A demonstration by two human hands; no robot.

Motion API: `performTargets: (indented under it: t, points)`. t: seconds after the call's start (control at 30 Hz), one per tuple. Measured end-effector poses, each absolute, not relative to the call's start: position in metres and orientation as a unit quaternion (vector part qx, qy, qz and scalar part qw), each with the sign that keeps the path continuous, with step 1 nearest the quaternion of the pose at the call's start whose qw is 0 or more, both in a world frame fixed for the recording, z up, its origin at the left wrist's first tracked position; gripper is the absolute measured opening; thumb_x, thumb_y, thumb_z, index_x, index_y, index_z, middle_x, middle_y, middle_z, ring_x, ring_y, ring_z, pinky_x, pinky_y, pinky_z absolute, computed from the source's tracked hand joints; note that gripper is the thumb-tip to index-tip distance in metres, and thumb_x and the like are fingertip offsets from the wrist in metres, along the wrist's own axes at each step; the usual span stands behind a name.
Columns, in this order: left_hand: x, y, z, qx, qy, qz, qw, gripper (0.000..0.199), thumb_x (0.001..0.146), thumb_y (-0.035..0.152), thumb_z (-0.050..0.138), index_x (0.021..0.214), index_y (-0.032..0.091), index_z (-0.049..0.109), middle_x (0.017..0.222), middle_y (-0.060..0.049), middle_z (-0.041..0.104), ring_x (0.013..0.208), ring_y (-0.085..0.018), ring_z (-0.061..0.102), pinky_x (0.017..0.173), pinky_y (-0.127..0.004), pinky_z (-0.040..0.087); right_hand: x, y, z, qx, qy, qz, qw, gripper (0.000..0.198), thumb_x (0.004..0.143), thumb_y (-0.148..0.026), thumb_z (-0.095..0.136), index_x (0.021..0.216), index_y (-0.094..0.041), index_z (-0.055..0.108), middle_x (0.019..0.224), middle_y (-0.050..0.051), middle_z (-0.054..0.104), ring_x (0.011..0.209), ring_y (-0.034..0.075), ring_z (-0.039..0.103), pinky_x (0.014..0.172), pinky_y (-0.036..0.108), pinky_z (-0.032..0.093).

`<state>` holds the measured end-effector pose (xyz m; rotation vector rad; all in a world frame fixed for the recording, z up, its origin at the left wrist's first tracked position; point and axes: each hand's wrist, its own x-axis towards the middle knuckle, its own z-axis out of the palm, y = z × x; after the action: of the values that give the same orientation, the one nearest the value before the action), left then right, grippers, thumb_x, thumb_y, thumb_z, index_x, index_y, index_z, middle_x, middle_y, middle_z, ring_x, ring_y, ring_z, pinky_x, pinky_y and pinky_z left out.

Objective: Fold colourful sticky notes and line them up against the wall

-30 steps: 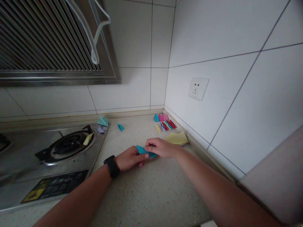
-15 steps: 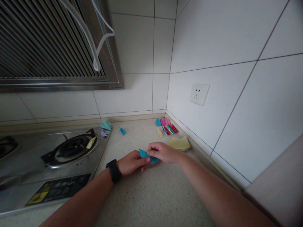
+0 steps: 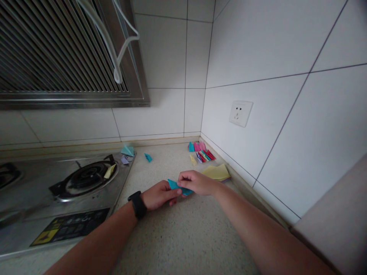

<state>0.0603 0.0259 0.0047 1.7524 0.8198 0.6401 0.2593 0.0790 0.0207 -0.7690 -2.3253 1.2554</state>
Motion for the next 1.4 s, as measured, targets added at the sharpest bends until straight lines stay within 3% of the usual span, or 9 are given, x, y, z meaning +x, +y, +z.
performTargets:
  t: [0.37,1.4]
  points:
    - [0.0611,0.0258,0.0033,0.741,0.339,0.259,0.518,0.049,0.09,0.052,0.047,0.102,0.011,0.07,0.055,0.003,0.049,0.053,-0.009,0.043,0.055,-0.021,0.033,0.2597,0.0728,0.0286,-0.266,-0.836,0.434,0.206,0.027,0.089,-0.041,0.052,0.081,-0.015,0.057,0.066,-0.002,0.058,0.058,0.009,0.046,0.055,0.021,0.035]
    - [0.0617,0.0237,0.0021,0.725,0.314,0.281,0.545,0.05,0.092,0.053,0.044,0.107,0.012,0.067,0.06,0.002,0.051,0.055,-0.009,0.044,0.059,-0.022,0.033,0.2559,0.0703,0.023,-0.251,-0.795,0.51,0.21,0.03,0.087,-0.045,0.054,0.082,-0.015,0.055,0.06,-0.003,0.057,0.051,0.008,0.049,0.049,0.02,0.034]
